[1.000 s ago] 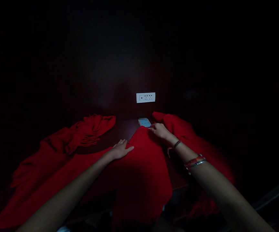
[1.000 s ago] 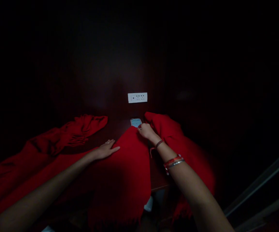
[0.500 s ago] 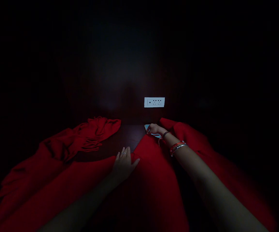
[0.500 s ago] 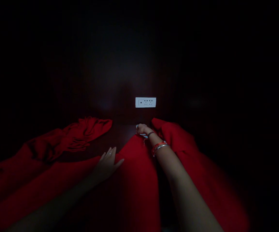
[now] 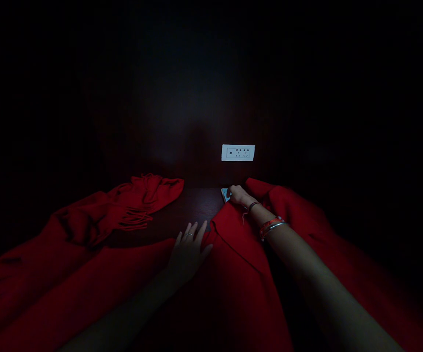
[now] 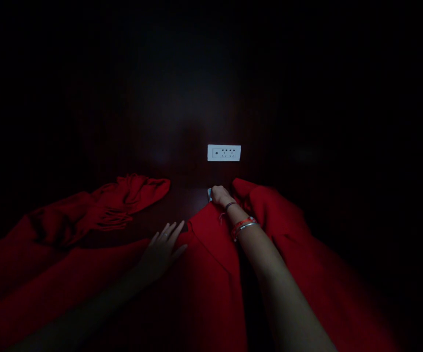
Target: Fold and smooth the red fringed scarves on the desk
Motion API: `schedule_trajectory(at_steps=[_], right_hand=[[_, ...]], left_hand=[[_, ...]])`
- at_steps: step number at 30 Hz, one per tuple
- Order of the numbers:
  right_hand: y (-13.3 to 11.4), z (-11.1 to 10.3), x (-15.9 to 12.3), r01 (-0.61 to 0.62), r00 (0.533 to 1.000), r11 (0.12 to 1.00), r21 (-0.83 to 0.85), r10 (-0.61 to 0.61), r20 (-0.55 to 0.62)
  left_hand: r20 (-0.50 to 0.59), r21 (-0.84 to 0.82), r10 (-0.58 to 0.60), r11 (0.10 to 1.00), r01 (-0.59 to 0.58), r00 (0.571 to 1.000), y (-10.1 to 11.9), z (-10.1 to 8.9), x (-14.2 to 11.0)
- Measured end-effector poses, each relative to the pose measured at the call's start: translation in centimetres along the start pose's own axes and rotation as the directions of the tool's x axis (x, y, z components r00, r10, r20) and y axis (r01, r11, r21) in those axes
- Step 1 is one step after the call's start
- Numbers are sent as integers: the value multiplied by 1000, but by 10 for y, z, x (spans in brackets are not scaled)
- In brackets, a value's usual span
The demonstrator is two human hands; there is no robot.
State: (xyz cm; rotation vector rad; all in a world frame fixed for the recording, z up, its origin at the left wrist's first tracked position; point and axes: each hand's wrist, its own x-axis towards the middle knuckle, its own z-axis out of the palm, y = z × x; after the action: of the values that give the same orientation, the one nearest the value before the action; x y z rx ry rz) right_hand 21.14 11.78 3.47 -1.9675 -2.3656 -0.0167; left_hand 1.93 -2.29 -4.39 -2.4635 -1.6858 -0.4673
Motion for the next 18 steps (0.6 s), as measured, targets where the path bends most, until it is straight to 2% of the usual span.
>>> schedule_trajectory(at_steps=[4,6,7,9,10,12,14,18], right_hand=[[-10,3,-8,71,991,997,-43,-75,-108],[-14,3,-14,213,969,975,-61,-219,-117],[-15,3,-17,318,941,946,-63,-323,-99],[-17,5,-25,534,843,844,-42,-536,-50],[-18,7,-29,610,791,792,-24,-611,-35],[-19,15,-38,680,732,733,-7,-680,-40],[-21,25,-45,688,721,725,-44,-689,-79],[-24,38,-51,589,773,794,-150,-608,-182]], left_hand=[[-42,-40,65,997,-67,997,-1,1,2],[-64,-64,74,995,-79,995,-1,0,3],[-67,-68,85,994,-90,994,0,0,4],[-33,-60,123,990,-125,992,1,-3,4],[-1,-51,137,989,-137,991,1,-4,3],[63,-36,128,991,-126,990,2,-7,2],[96,-29,98,995,-95,991,3,-9,1],[106,-21,81,997,-79,991,3,-9,2]])
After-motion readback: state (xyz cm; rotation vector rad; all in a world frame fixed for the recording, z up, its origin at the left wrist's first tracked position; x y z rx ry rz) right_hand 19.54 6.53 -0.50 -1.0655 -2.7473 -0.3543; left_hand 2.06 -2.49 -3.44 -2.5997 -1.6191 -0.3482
